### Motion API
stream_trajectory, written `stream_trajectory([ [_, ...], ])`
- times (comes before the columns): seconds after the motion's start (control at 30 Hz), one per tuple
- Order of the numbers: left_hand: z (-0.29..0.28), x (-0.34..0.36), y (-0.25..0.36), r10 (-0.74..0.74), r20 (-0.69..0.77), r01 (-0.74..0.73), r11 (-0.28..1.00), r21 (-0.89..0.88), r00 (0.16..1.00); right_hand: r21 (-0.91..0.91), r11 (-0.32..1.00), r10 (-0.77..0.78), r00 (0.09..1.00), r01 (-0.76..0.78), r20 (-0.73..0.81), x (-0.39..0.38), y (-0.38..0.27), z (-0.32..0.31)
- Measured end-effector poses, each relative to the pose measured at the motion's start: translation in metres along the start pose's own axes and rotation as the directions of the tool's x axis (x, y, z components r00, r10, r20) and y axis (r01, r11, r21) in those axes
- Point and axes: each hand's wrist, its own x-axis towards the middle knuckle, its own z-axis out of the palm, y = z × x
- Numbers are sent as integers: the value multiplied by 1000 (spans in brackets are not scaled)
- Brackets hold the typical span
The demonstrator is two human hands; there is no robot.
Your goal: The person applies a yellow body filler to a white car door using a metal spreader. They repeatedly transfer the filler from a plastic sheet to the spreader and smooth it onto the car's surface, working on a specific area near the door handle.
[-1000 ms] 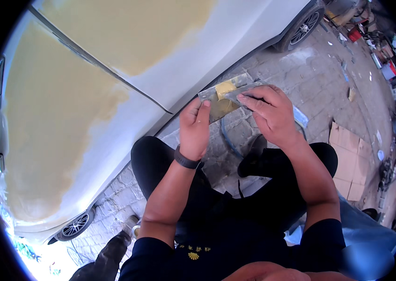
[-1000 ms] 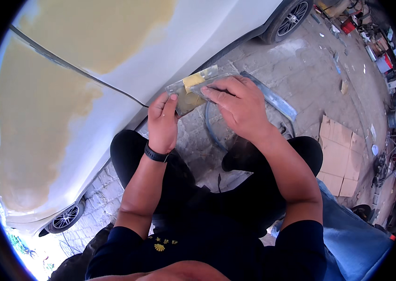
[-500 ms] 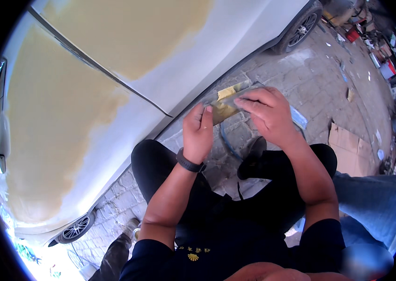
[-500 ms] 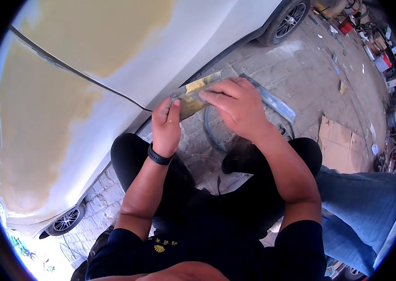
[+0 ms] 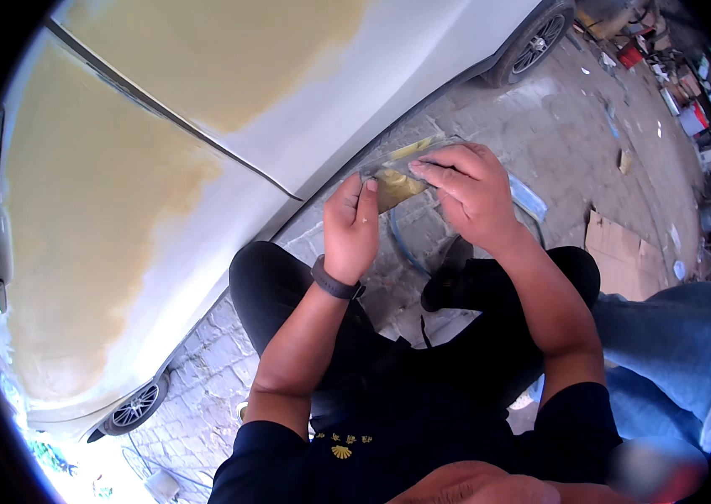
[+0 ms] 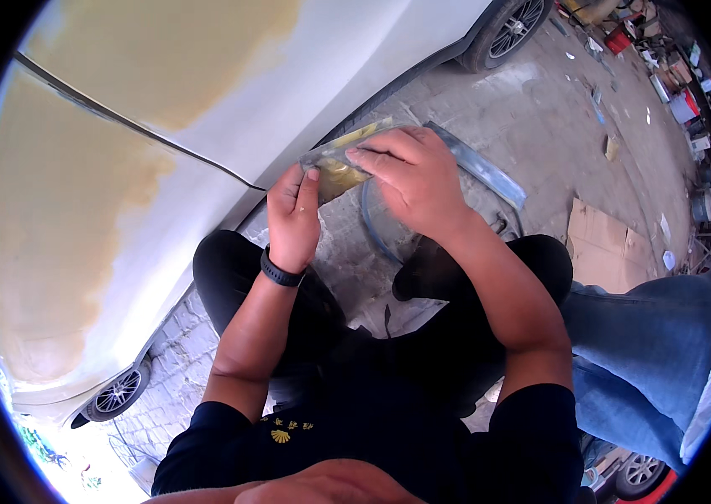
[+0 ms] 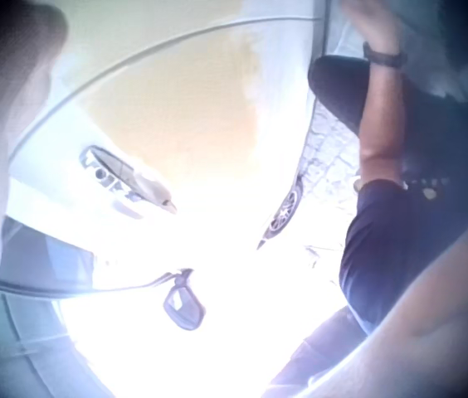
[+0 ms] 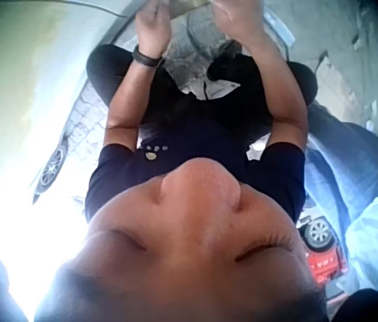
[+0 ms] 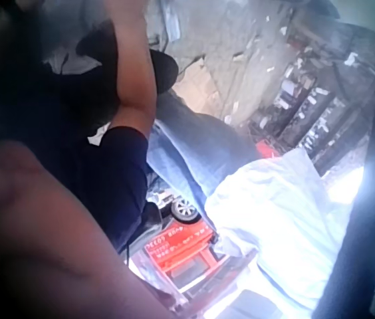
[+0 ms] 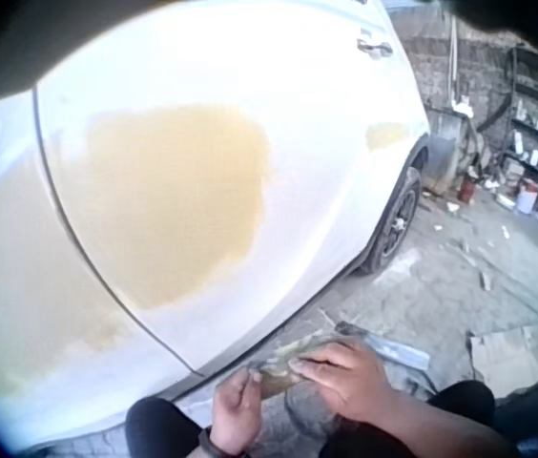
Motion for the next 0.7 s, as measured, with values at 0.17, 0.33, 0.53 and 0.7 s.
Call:
stream_trajectory([
  [0.17,-1,0,-7,-3,2,3,1000,4,1000,27,999,-36,999,36,11,-1,1,3],
  [0.33,0,-2,-1,56,1,-56,997,51,998,17,1000,-20,1000,21,-13,0,-1,0],
  [0.53,4,-2,2,88,9,-88,994,68,996,-21,999,-31,999,31,-36,-1,3,-4],
  [0.7,1,0,-4,128,-7,-127,991,37,992,-6,999,-34,999,34,-17,-3,0,-2],
])
